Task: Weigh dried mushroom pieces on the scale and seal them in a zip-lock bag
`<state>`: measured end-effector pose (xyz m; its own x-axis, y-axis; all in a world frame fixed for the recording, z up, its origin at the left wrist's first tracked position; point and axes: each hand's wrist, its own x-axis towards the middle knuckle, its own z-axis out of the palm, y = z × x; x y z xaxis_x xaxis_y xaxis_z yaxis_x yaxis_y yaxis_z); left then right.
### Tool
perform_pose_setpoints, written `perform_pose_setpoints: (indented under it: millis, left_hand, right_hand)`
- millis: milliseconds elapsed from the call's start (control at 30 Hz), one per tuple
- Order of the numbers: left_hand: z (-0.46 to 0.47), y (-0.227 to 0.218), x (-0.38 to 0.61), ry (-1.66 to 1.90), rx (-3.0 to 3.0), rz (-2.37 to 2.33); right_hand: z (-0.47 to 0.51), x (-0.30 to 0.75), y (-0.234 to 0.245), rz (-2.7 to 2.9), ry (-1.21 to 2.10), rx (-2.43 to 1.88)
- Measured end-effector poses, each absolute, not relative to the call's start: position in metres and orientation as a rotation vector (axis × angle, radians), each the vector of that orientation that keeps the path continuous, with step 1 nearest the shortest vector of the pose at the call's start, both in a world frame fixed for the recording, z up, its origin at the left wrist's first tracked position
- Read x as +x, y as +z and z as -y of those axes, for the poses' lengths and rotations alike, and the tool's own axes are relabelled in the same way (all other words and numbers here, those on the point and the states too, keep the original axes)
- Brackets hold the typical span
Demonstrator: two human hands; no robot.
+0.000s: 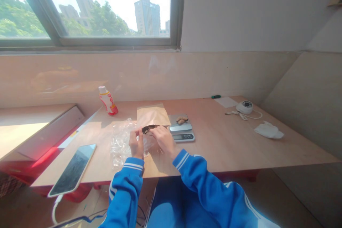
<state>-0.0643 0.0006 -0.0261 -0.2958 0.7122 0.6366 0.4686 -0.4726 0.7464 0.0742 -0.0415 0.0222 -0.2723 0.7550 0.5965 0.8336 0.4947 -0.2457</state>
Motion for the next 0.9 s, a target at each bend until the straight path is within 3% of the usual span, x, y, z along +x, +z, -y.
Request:
perform_pose_setpoints:
  millis: [167, 300, 467, 700, 900]
  left_hand:
    - [-0.002, -0.029, -0.065, 1.875, 1.738, -1.486]
    - [-0.003, -0.031, -0.065, 1.88, 1.727, -1.489]
    - [-0.003, -0.031, -0.065, 1.895, 1.704, -1.483]
    - [-0.004, -0.032, -0.066, 1.897, 1.678, -1.484]
    - [-0.003, -0.031, -0.065, 1.886, 1.687, -1.471]
  right_hand:
    - [0.082, 0.104, 0.03, 1.84, -0.045, -1.087]
    - [0.093, 0.145, 0.026, 1.623, -0.152, -1.32]
    - [0.063, 0.176, 0.004, 1.846, -0.397, -1.635]
    - [0.036, 0.164, 0.0, 1.898, -0.505, -1.713]
    - [0.066, 0.111, 0.011, 2.01, -0.307, -1.585]
